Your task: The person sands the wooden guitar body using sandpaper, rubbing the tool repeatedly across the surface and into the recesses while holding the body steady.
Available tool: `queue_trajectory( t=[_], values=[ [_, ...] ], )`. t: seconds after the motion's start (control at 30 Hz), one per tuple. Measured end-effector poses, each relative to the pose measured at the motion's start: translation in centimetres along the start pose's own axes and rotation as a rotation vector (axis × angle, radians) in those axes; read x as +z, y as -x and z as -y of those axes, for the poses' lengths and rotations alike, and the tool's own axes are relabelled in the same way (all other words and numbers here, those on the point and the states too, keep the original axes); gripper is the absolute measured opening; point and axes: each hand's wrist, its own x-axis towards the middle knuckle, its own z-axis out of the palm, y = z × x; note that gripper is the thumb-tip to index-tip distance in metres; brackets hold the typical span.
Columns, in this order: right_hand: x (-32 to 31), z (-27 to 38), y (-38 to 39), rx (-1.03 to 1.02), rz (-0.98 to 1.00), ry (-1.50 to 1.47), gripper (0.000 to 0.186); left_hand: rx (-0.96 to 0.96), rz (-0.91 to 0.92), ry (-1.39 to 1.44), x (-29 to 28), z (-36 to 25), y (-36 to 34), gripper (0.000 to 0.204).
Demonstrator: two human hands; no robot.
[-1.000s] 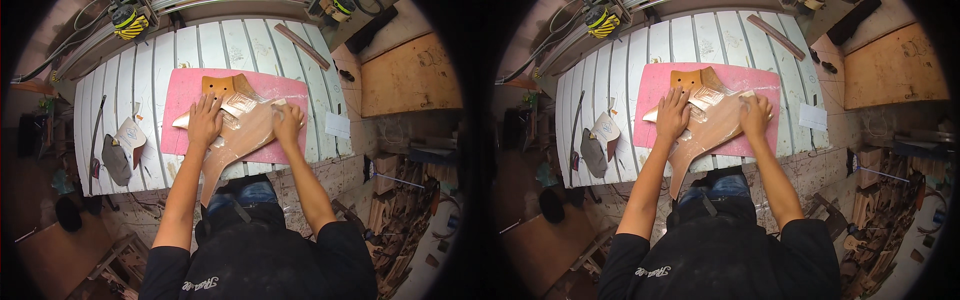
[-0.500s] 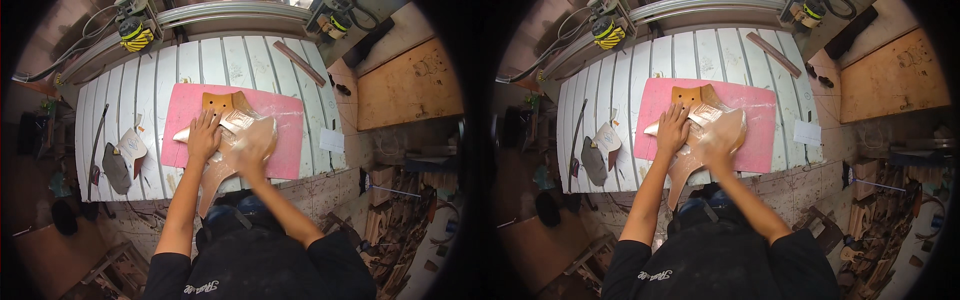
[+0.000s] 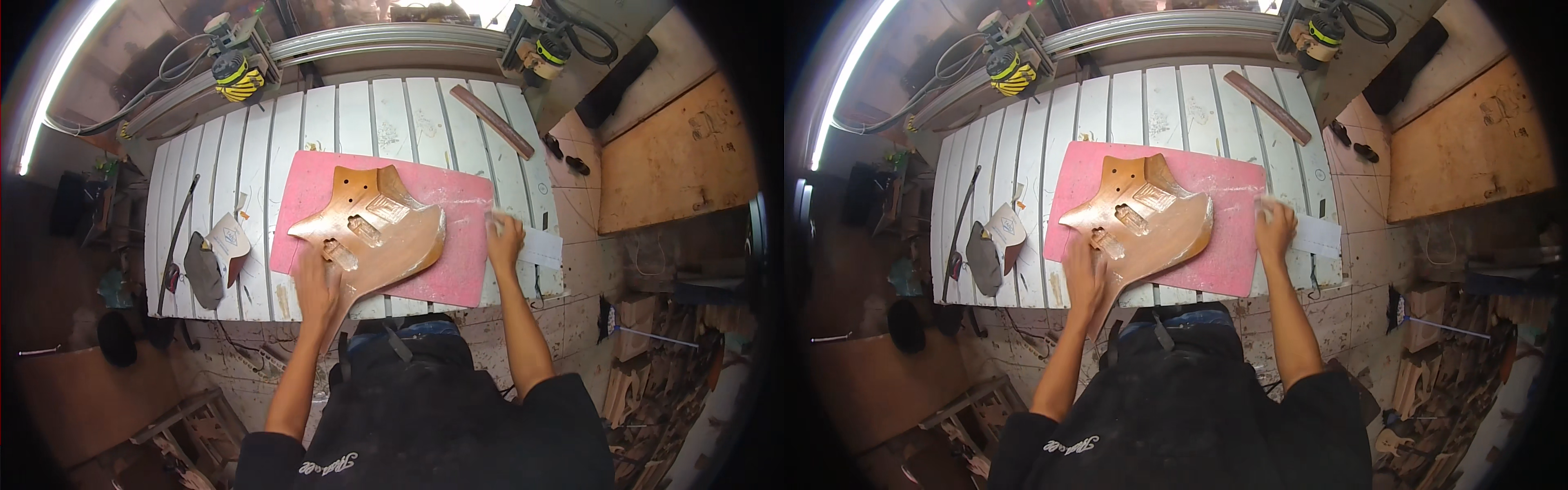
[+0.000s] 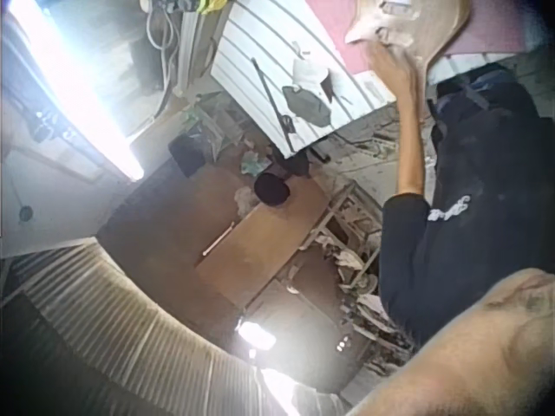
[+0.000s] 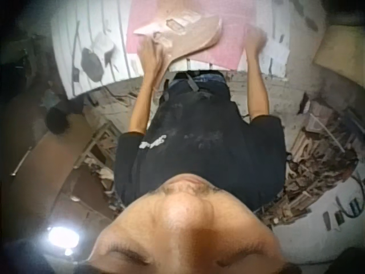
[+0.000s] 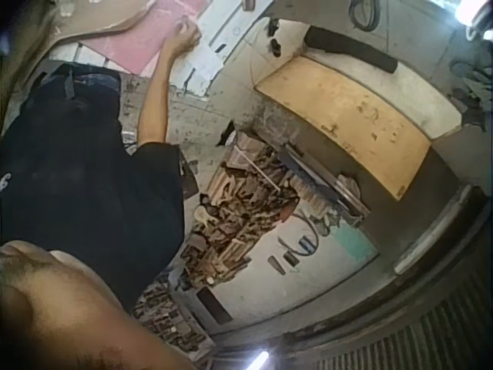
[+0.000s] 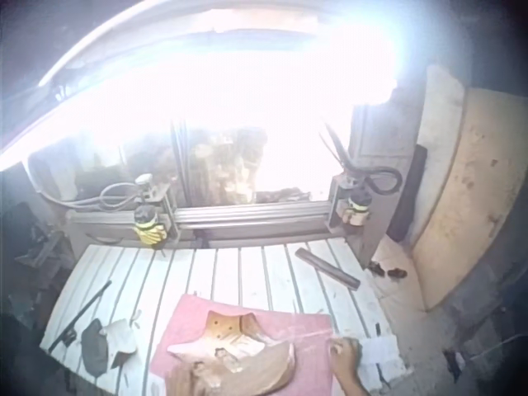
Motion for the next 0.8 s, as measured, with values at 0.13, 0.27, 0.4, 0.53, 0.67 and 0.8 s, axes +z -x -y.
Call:
queue_trajectory(
  t=[0.13, 0.27, 0.4, 0.53, 0.67, 0.8],
  values=[
    [-0.7, -4.1, 6.8, -0.158, 0.076, 0.062, 0.028, -0.203, 0.092, -0.230, 1.1, -0.1, 9.4, 0.093],
    [-0.1, -4.9, 7.9, -0.209, -0.011, -0.017, 0.032, -0.225, 0.051, -0.287, 2.6, -5.0, 7.0, 0.106],
    [0.2, -4.5, 8.0, -0.203, -0.081, 0.156, 0.036, -0.101, 0.040, -0.257, 6.9, -11.0, -0.7, 0.110],
    [0.2, -4.1, 7.7, -0.210, -0.058, 0.126, 0.036, 0.137, 0.071, -0.029, 12.3, -20.0, -6.9, 0.097],
    [0.7, -4.7, 7.4, -0.243, -0.062, 0.099, 0.035, 0.485, 0.297, 0.114, 15.5, -25.9, -7.2, 0.086],
    [0.5, -5.1, 7.4, -0.245, -0.048, 0.125, 0.035, 0.426, 0.006, 0.137, 14.5, -24.0, -6.0, 0.084]
  ],
)
